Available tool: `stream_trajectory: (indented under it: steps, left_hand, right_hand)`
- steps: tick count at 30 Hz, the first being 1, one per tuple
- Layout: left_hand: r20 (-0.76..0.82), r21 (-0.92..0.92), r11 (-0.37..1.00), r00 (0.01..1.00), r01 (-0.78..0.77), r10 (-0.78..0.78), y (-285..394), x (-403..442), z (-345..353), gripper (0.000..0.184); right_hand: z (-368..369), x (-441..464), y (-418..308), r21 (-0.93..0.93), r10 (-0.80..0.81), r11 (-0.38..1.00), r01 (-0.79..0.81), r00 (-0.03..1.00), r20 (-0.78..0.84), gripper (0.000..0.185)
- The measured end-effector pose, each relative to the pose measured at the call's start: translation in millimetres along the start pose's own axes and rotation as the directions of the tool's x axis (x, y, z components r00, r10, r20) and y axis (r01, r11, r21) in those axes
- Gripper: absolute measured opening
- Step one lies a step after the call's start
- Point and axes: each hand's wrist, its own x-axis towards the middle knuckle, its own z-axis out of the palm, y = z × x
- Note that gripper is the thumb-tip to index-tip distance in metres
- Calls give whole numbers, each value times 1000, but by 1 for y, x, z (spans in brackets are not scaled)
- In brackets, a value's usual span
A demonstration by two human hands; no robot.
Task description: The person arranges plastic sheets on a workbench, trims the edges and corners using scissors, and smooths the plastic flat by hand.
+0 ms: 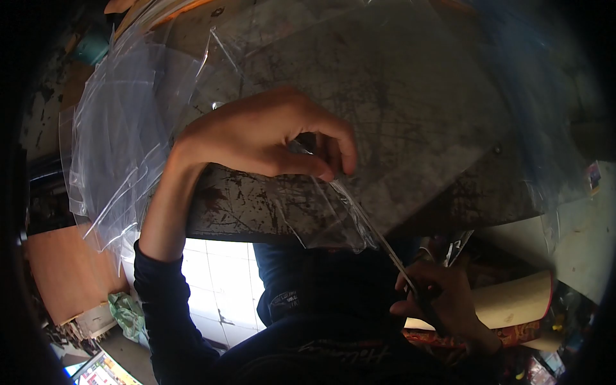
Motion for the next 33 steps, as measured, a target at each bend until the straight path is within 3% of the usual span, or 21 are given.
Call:
stream_trajectory:
  steps: [9,15,19,21,24,27,29,31,33]
  left_hand:
    - [-15,-19,999,999,-34,34,-5,0,2,16]
    - [3,-8,1000,1000,16,-16,-1,1,0,16]
    - [-17,-10,1000,1000,-17,17,-5,0,2,16]
    - [-25,-12,1000,999,-28,28,-4,0,2,16]
    - [-9,-8,1000,1000,-5,5,-1,0,0,16]
    - [-13,18,999,999,36,-36,4,-3,-4,15]
    - [-35,185,981,998,57,-51,2,-11,-14,14]
    - [-12,180,980,996,86,-85,1,-11,-19,12]
    - [-9,168,984,998,66,-65,-2,-11,-17,11]
  right_hand:
    - [1,4,6,-18,-169,986,168,985,-42,33]
    - [-1,4,3,-96,-147,985,144,989,-26,32]
    - [0,5,6,-82,-190,979,188,981,-28,31]
    - [2,6,7,44,-125,991,127,991,-43,29]
    - [-2,8,6,-23,-123,992,123,992,-30,28]
    - [-6,11,20,-13,-221,975,221,975,10,29]
    - [-5,11,19,7,-220,976,220,975,8,31]
    - [-4,11,18,28,-217,976,216,976,7,33]
    - [-4,12,16,-96,-250,964,250,968,10,34]
